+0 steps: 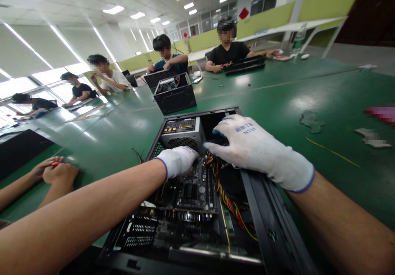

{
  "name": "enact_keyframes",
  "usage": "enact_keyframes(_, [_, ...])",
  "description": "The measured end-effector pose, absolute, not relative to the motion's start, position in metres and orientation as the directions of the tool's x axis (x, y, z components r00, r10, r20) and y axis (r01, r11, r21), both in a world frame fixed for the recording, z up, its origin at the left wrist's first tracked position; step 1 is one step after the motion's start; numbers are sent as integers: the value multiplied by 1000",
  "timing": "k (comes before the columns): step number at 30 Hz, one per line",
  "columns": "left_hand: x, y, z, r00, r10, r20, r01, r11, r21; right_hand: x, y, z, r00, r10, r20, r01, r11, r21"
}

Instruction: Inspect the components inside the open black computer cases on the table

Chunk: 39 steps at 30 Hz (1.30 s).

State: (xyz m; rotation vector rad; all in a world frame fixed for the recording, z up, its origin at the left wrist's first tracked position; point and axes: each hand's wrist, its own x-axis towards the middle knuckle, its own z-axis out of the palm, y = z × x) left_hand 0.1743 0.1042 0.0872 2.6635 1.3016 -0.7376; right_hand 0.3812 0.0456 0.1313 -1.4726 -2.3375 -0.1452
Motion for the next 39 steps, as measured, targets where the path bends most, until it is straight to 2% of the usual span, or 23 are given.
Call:
enact_keyframes(14, [175, 101, 93, 507, 702, -500, 754, -643, -138, 382, 45, 131, -409, 837, 363, 886, 459, -60])
enact_keyframes(27, [173, 101, 96, 507, 720, -474, 757, -635, -154, 383, 47, 131, -417, 836, 357, 880, 470, -72])
enact_keyframes(33, [164, 108, 98, 477, 774, -416, 808, -573, -139, 382, 48, 130, -427, 830, 358, 875, 480, -69])
enact_keyframes(39, [165, 106, 106, 418, 798, -434, 833, -527, -167, 383, 48, 130, -428, 833, 351, 878, 476, -58])
